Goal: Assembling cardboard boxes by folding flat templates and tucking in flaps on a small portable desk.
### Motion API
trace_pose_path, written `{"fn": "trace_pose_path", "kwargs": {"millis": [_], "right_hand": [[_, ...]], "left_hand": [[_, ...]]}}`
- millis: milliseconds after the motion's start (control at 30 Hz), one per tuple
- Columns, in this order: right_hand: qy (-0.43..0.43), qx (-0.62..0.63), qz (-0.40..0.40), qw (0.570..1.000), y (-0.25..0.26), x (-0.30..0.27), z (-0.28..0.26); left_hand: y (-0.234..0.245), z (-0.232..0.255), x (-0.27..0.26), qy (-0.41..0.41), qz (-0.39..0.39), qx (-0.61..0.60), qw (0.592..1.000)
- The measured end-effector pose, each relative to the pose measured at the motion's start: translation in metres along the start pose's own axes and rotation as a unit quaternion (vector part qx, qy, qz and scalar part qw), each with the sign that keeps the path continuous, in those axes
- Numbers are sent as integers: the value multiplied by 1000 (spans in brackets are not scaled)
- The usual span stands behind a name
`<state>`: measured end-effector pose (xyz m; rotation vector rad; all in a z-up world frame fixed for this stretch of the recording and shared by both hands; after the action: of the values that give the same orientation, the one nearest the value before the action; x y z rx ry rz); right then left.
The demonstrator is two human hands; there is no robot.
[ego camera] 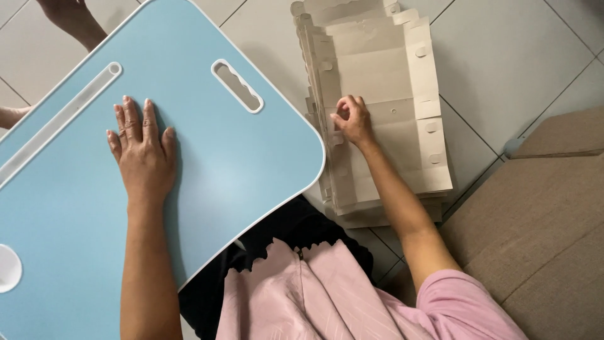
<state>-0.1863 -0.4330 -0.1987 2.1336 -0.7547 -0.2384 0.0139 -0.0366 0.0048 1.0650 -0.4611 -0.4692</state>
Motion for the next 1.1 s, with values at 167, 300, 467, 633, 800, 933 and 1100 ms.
{"fn": "trace_pose_path", "kwargs": {"millis": [167,300,467,633,800,933,1100], "right_hand": [[-51,25,28,998,12,10,35],[-106,143,27,984,77,13,4],[-98,326,31,940,184,19,-69],[-79,403,5,912,262,29,-142],[104,372,-17,922,303,22,-257],[263,282,-76,919,283,4,-348],[350,238,-206,882,215,-21,-438]], "left_hand": [[-8,-12,-1,-24,24,14,999],[-13,-21,-2,-44,56,29,997],[-15,-19,-4,-76,92,14,993],[3,47,-9,-145,93,-249,953],[31,154,-10,-198,-169,-610,749],[51,181,4,-69,-240,-772,585],[87,130,-11,28,-35,-879,475]]}}
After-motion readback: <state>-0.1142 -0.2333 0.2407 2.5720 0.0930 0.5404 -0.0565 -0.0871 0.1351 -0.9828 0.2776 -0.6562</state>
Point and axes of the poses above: each hand's wrist, its own x-axis towards the middle knuckle, its own y-axis out of the back of the hand, z = x × y, the point moved 2 cm from there along x, towards the middle knuckle, and after that the axes turned 7 degrees about -x, right-handed, at the moved point
